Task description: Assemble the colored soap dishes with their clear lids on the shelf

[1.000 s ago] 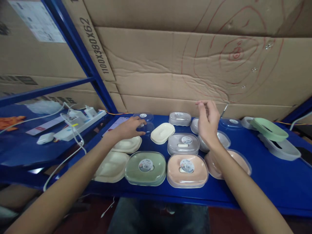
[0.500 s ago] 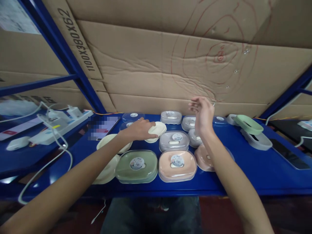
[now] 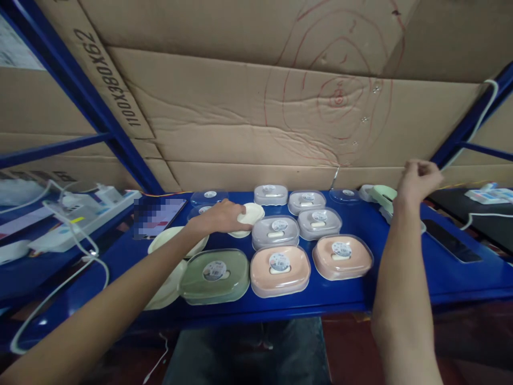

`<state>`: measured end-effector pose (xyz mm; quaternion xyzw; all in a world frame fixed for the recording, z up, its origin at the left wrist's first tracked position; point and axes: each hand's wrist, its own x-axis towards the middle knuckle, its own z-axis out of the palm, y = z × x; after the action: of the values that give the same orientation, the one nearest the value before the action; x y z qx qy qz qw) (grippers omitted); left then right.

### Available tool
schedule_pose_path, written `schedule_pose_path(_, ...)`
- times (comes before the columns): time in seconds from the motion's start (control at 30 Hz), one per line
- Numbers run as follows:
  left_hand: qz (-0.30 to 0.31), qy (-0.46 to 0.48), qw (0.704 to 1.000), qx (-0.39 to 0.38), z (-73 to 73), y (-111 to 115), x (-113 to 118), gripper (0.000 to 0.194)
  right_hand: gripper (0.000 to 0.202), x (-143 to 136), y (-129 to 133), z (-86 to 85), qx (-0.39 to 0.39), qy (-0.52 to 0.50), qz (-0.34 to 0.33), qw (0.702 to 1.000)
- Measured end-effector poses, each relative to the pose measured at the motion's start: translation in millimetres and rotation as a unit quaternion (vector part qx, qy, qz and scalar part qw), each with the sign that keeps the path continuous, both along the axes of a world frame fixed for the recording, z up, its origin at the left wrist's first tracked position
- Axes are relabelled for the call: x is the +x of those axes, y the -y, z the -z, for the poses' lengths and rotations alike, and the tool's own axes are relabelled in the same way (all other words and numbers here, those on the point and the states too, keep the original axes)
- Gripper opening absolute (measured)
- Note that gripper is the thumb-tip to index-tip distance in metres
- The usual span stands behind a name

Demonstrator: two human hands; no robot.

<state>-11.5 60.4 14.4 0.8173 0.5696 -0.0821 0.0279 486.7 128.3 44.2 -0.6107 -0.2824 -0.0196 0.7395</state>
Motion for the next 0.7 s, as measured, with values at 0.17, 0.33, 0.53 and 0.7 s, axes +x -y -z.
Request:
schedule_pose_path(0.17, -0.015, -0.002, 1.000, 0.001, 1.6, 1.0, 3.7, 0.079, 0.055, 10.0, 9.8, 65.8, -0.143, 0.026, 0.061, 0.988)
schedule_pose_path(0.33, -0.013, 0.006, 1.000, 0.015, 3.1, 3.8, 0.3, 0.074, 0.056, 12.2, 1.7, 93.7, -0.197, 0.107, 0.060, 0.973)
schedule_pose_path(0.53, -0.043, 0.067, 0.995, 0.055, -0.6, 2.1, -10.9, 0.074, 0.059, 8.6, -1.2, 87.7, -0.173, 0.165, 0.055, 0.969)
schedule_pose_path(0.7, -0.077, 0.176, 0.975, 0.109, -13.3, 4.8, -26.4, 0.062, 0.029, -3.7, -8.4, 59.3, -0.058, 0.239, 0.086, 0.965)
